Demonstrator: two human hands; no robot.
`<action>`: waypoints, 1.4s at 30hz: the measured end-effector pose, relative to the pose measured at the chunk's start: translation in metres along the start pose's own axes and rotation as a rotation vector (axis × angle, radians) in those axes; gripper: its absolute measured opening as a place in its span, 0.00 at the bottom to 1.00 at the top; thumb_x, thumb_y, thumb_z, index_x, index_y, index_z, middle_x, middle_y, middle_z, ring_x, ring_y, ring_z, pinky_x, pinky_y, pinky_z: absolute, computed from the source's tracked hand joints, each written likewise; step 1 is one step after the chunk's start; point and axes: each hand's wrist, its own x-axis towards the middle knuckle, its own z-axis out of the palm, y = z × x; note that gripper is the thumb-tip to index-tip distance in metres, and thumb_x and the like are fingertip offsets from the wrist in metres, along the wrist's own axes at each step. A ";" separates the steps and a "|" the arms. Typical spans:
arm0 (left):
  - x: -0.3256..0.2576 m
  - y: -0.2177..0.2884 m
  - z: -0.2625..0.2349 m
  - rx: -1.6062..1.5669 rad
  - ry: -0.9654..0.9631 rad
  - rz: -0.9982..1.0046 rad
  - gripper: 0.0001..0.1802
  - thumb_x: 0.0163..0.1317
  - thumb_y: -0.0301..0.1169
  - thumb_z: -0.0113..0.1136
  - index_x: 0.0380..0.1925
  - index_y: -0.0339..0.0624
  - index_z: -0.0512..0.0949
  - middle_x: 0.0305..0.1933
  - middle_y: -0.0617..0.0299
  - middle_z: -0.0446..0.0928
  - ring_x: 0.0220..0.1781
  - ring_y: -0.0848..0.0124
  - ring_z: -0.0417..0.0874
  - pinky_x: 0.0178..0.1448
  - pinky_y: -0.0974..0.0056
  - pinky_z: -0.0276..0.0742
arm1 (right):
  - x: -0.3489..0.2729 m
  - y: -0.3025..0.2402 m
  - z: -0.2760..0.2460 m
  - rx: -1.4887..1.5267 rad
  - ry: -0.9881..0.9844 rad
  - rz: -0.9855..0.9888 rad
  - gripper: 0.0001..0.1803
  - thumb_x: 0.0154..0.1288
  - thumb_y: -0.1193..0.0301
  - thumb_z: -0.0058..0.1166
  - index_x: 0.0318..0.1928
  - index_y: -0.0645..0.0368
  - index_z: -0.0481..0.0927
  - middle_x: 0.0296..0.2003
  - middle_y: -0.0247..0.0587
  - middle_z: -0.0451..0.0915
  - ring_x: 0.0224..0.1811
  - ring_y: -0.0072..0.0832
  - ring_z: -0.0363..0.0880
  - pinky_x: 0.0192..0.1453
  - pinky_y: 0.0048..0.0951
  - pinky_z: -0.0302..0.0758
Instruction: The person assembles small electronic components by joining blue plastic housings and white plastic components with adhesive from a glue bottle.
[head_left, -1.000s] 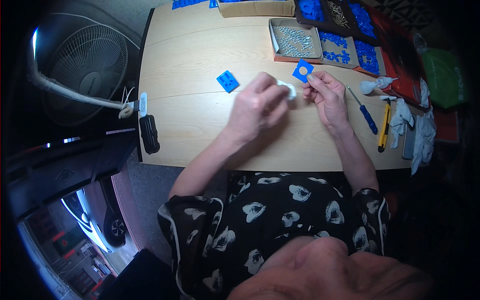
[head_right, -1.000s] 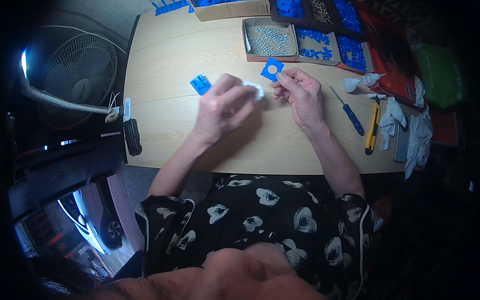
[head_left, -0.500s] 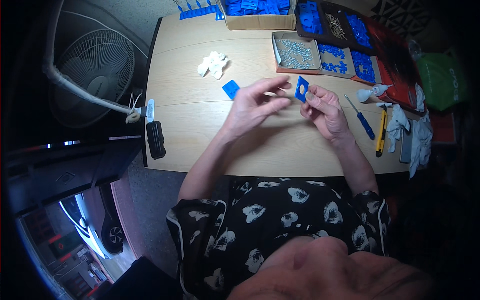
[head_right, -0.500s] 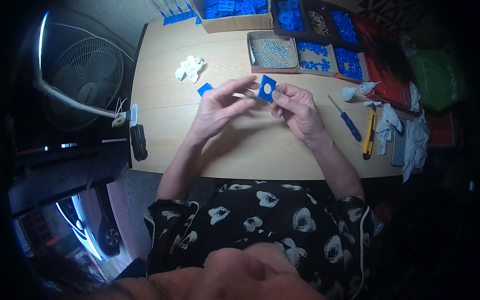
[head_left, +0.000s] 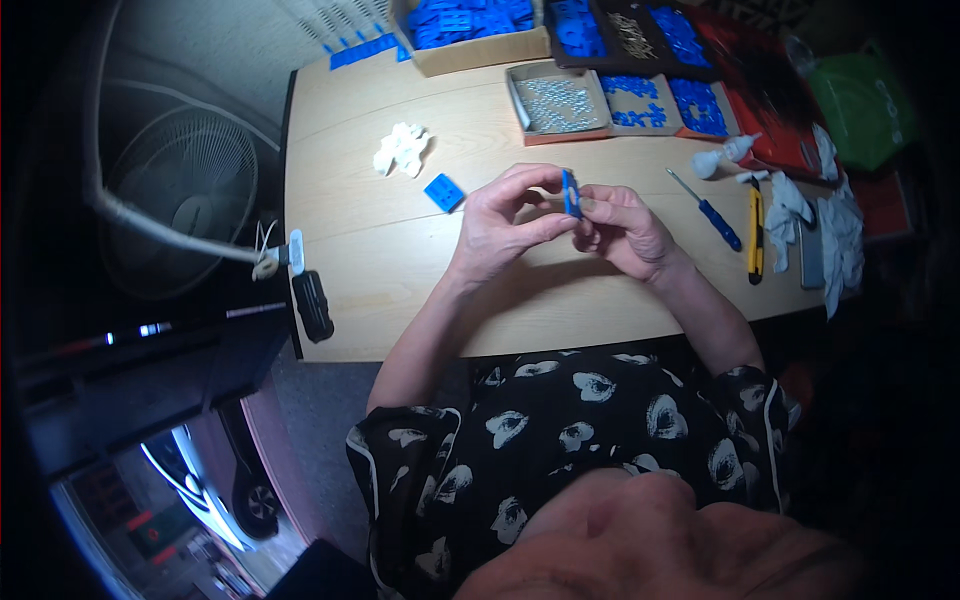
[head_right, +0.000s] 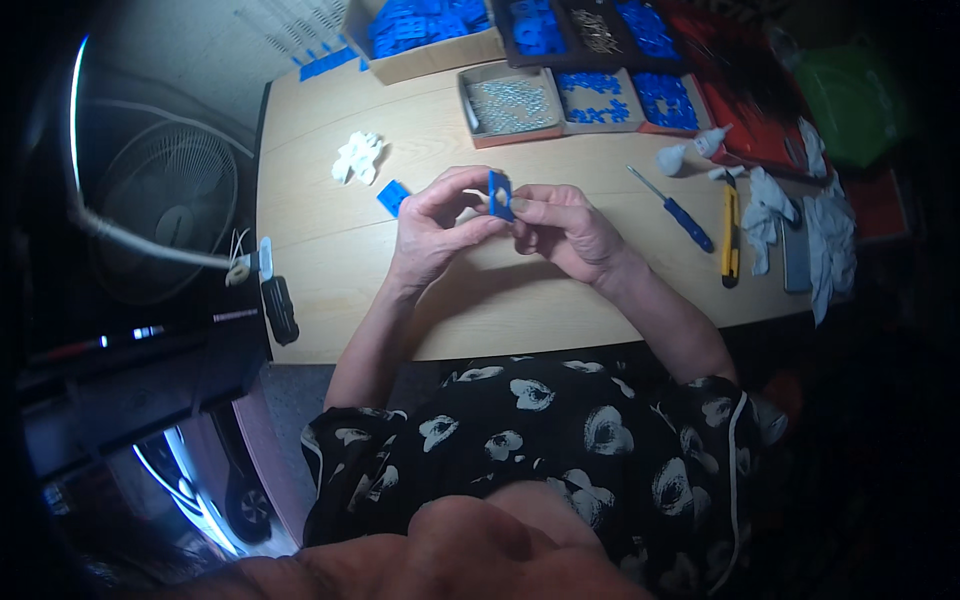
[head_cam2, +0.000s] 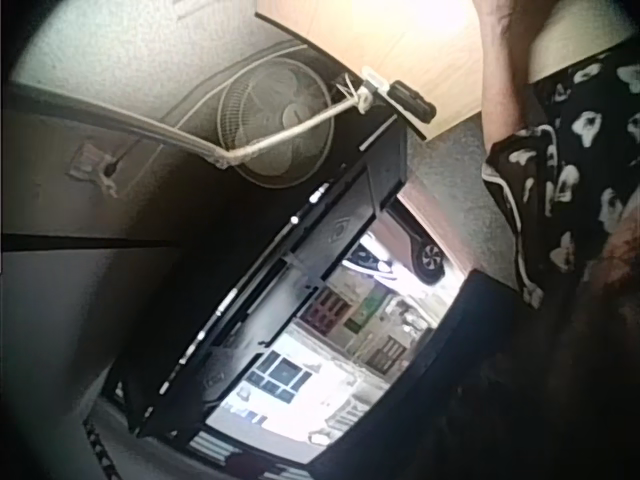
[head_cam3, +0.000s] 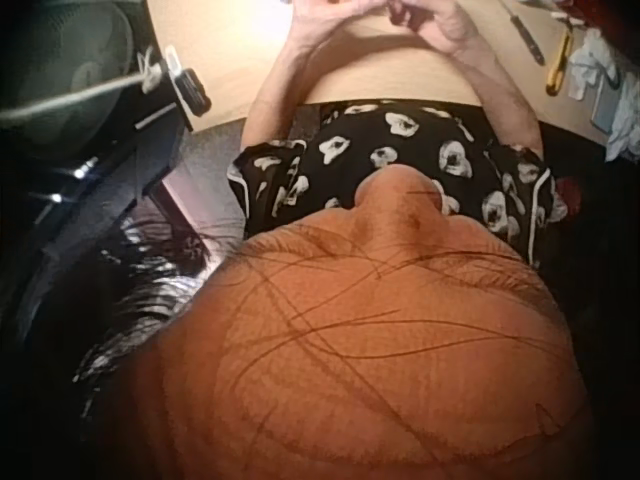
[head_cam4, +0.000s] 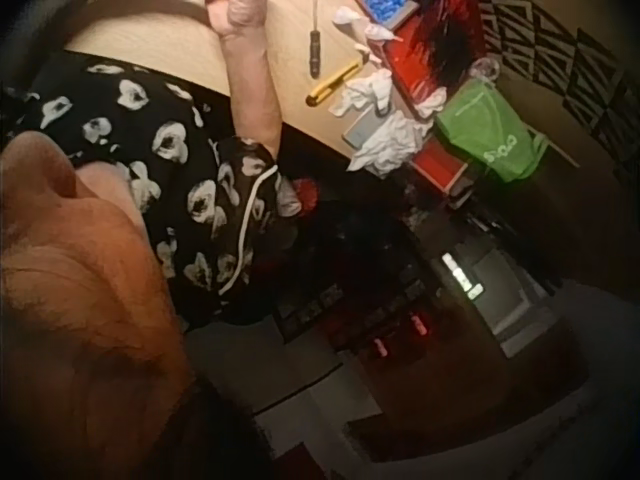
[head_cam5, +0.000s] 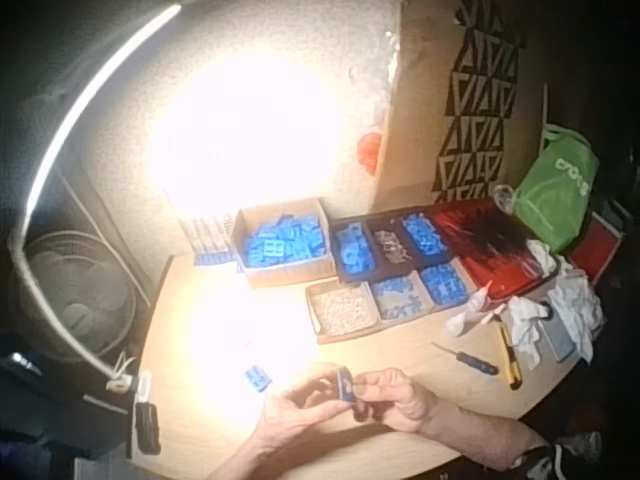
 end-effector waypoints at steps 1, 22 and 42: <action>0.001 -0.001 0.001 -0.011 -0.035 -0.004 0.23 0.54 0.22 0.71 0.52 0.34 0.78 0.52 0.57 0.77 0.53 0.71 0.78 0.53 0.68 0.77 | -0.002 0.002 -0.001 0.016 0.006 0.005 0.14 0.68 0.66 0.57 0.46 0.64 0.80 0.30 0.33 0.79 0.30 0.18 0.75 0.37 0.20 0.71; -0.012 -0.034 0.000 -0.324 0.132 -0.298 0.26 0.56 0.24 0.68 0.56 0.33 0.74 0.52 0.57 0.79 0.52 0.72 0.79 0.61 0.65 0.73 | -0.138 -0.048 -0.105 -1.614 1.524 0.027 0.17 0.65 0.62 0.58 0.47 0.63 0.78 0.42 0.50 0.77 0.46 0.40 0.78 0.50 0.40 0.74; -0.006 -0.018 0.001 0.204 -0.048 -0.024 0.24 0.48 0.26 0.73 0.48 0.35 0.80 0.48 0.59 0.79 0.49 0.71 0.80 0.57 0.66 0.75 | -0.075 -0.068 0.038 -1.463 0.219 -0.339 0.24 0.57 0.81 0.60 0.57 0.63 0.79 0.40 0.46 0.83 0.41 0.28 0.82 0.44 0.25 0.79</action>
